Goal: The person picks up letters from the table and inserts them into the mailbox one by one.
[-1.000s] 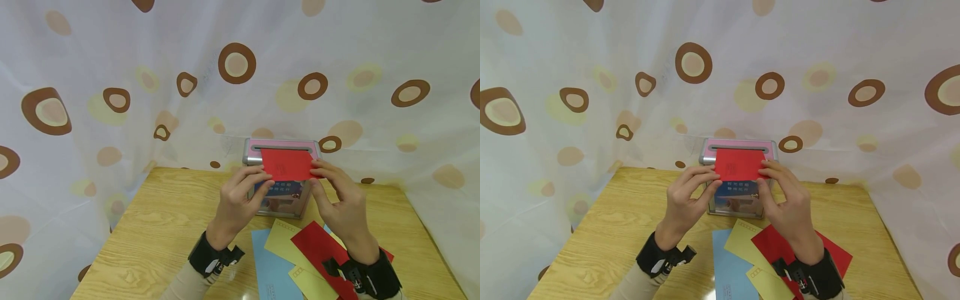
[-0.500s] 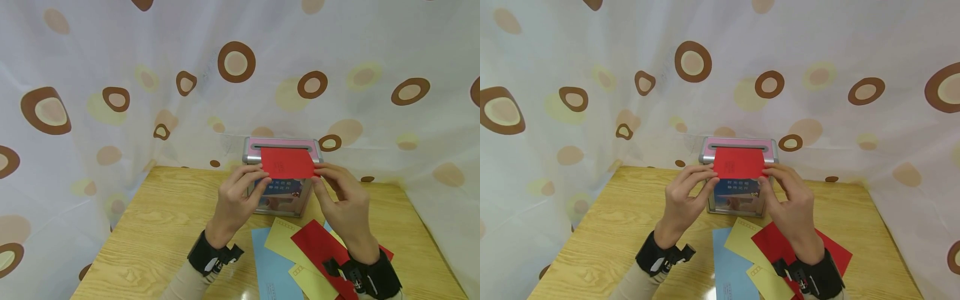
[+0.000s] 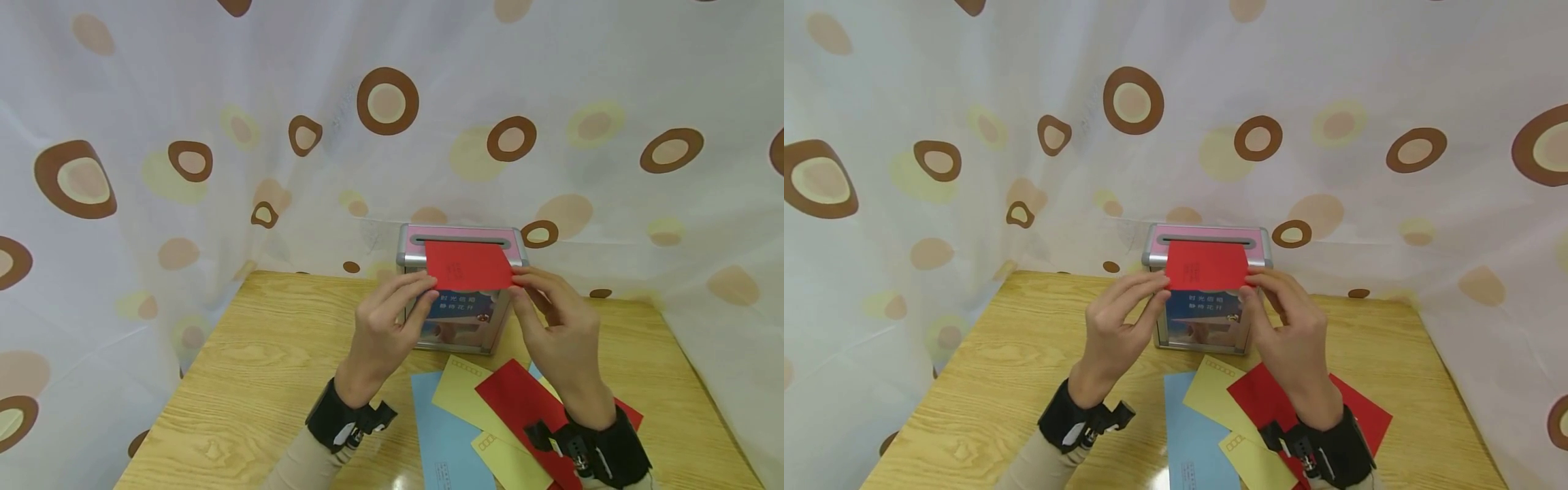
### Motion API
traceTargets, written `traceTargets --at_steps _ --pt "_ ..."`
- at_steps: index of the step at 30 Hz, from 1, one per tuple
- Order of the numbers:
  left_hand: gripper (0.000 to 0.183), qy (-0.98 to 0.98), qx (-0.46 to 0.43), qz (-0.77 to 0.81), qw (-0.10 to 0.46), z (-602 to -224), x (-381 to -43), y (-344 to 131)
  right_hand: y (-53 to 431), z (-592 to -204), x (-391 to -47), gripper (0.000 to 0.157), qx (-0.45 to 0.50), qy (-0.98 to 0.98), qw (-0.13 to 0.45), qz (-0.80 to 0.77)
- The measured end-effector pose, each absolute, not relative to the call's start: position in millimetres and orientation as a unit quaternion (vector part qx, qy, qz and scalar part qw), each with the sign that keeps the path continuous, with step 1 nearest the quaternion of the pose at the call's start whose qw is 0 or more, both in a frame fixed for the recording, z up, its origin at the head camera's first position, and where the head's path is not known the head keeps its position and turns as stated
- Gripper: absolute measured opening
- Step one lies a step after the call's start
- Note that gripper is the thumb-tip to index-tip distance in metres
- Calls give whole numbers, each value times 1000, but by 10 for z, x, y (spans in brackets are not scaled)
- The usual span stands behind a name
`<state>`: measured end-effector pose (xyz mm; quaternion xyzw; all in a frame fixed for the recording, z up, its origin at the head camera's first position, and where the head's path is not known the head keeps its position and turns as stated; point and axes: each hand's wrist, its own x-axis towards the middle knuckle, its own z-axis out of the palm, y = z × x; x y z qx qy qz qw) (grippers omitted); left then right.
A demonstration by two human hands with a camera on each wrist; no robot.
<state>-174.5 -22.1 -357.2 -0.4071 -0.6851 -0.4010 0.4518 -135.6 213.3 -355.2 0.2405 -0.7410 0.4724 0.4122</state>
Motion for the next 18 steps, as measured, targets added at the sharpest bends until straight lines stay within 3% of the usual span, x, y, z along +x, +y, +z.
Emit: traceTargets --at_steps 18 --pt "20 -698 -396 -399 443 -3622 -1739 -238 2140 -3595 -1383 21 231 -735 430 470"
